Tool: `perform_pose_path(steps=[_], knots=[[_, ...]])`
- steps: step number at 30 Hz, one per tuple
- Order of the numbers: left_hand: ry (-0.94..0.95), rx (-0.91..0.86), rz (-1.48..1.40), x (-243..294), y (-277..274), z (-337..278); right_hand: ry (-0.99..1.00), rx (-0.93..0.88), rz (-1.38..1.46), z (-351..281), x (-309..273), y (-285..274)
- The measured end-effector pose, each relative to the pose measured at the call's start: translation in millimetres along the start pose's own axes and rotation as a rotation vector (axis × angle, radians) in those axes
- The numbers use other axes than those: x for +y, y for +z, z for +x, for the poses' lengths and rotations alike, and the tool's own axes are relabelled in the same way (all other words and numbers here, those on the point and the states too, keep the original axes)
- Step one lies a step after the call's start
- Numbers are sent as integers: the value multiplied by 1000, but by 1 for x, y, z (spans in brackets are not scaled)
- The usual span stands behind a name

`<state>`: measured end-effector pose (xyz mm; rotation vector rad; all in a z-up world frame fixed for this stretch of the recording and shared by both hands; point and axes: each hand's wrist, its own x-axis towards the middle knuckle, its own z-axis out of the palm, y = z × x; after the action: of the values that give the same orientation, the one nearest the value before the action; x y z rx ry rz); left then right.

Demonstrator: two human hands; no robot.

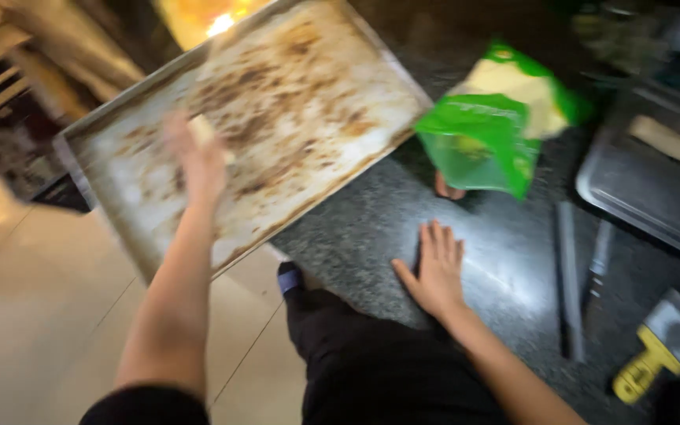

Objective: Rolling out dough, adding mozzarella cheese and hot dogs, and folding/rolling the dough into finished pastries.

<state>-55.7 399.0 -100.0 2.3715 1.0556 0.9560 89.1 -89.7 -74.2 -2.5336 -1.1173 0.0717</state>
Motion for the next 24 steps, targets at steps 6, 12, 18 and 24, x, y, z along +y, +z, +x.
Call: perform_pose_path(steps=[6,12,18,24], knots=[[153,22,-430,198,-32,-55,-89,109,236,-4,6,-26],[715,-484,-523,342,22,-167,99,331,530,-31,37,-53],[1050,-785,-420,399,137,-216,373,538,396,-102,97,-72],[1041,-837,-407,441,177,-213,608,744,229,-149,140,-114]])
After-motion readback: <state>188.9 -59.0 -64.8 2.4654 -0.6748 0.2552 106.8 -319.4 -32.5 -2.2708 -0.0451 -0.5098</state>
